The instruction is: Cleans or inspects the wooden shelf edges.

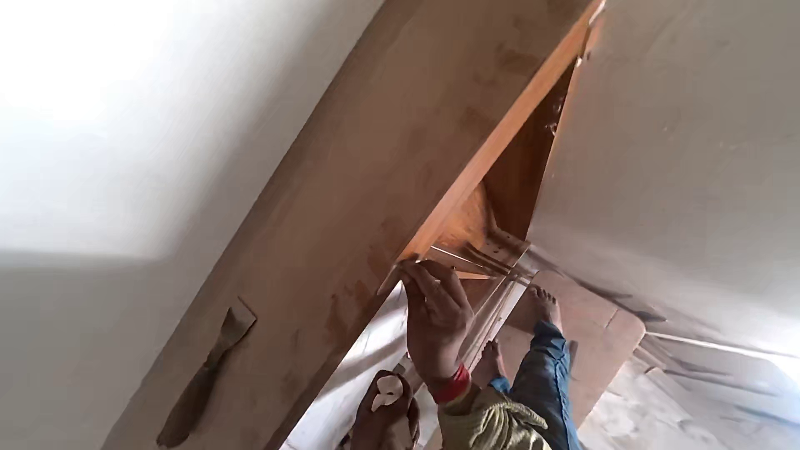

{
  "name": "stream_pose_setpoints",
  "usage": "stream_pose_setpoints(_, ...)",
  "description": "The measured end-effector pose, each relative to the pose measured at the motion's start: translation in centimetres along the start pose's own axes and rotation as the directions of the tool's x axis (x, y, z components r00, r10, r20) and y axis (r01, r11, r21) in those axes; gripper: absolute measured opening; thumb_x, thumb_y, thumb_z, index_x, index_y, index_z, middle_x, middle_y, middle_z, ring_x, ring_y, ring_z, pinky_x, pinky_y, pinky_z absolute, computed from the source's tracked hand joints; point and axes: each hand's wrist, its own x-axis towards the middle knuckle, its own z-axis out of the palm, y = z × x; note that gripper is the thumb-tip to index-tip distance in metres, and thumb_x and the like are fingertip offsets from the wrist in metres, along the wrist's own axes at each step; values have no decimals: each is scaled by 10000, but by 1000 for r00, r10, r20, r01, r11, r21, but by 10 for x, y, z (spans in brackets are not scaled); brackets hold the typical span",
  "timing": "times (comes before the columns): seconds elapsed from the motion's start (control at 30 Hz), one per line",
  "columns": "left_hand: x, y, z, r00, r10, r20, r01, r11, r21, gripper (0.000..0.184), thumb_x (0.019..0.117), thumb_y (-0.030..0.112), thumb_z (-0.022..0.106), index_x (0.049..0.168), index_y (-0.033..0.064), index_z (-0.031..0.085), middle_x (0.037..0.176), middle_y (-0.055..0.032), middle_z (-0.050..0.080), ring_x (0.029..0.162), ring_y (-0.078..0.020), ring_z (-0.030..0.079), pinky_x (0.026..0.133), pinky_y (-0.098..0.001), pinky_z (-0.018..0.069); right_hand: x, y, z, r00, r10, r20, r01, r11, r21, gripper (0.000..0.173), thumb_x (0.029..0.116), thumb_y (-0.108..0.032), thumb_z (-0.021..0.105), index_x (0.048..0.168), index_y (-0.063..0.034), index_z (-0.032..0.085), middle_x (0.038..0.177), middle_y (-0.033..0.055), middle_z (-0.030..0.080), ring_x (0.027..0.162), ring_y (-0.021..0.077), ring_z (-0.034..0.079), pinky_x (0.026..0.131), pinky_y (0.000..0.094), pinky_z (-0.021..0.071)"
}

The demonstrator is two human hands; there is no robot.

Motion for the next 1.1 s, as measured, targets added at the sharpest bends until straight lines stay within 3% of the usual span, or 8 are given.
stream_pose_setpoints(0.2, -15, -5, -52, 1000, 7, 27, -8, 999, 53, 144, 886, 100, 640, 1014, 78, 578, 820, -63, 659, 603, -134, 634, 514, -281, 537, -1, 12, 11, 989, -135, -62, 139, 988, 68, 169, 940, 12, 648, 1013, -58, 783, 1092, 92, 707, 999, 124, 689, 824, 264, 607)
stream_pose_setpoints(0.37, -19, -7, -64, 996, -8, 93, 5, 999, 40, 132, 908, 92, 603, 1034, 68, 572, 819, -82, 664, 595, -141, 644, 498, -279, 544, 2, 9, 12, 986, -112, -127, 126, 987, 104, 189, 916, -38, 748, 1103, -20, 766, 1086, 91, 719, 1006, 128, 699, 848, 263, 606)
stream_pose_setpoints(0.43, -22, -3, -61, 994, -23, 108, 20, 999, 29, 138, 912, 99, 618, 1038, 62, 573, 815, -87, 660, 600, -146, 646, 506, -282, 544, 2, 6, 13, 980, -124, -157, 135, 989, 61, 148, 917, -33, 744, 1062, -31, 778, 1061, 84, 716, 972, 118, 698, 815, 255, 607)
stream_pose_setpoints(0.5, -25, 1, -55, 996, -41, 76, 38, 998, 42, 117, 907, 84, 591, 1018, 62, 563, 793, -71, 641, 578, -135, 631, 505, -277, 542, 5, 1, 14, 980, -134, -145, 128, 991, -47, 116, 942, -57, 716, 1044, -48, 769, 1047, 74, 712, 929, 116, 695, 748, 258, 599)
stream_pose_setpoints(0.57, -28, 2, -52, 998, -64, 13, 63, 995, 72, 117, 898, 59, 531, 1015, 57, 533, 761, -66, 635, 548, -129, 614, 491, -270, 533, 11, -6, 15, 987, -130, -96, 104, 966, -237, 102, 963, -87, 656, 1040, -70, 722, 1005, 67, 669, 797, 137, 667, 583, 278, 545)
stream_pose_setpoints(0.67, -28, -2, -48, 998, -64, 9, 63, 994, 87, 96, 901, 48, 517, 996, 52, 535, 758, -60, 629, 543, -125, 611, 486, -274, 534, 21, -5, 24, 979, -189, -77, 147, 916, -373, 83, 854, -66, 591, 927, -80, 628, 892, 66, 610, 607, 168, 603, 406, 308, 430)
stream_pose_setpoints(0.97, -13, 3, -62, 960, 75, 269, -96, 993, 65, 170, 951, 137, 643, 1107, 110, 581, 900, -74, 659, 667, -141, 645, 595, -289, 564, -4, 25, -9, 915, -346, 205, 328, 937, 120, 70, 826, -59, 573, 890, -58, 599, 855, 60, 577, 647, 145, 570, 471, 295, 471)
stream_pose_setpoints(1.1, 8, 17, -22, 955, 221, 199, -242, 966, 87, 303, 885, 341, 757, 1081, 125, 672, 819, -29, 680, 660, -111, 654, 595, -292, 567, -39, 36, -36, 830, -351, 433, 320, 936, 146, 71, 828, -77, 598, 893, -69, 624, 867, 66, 628, 695, 170, 630, 507, 339, 524)
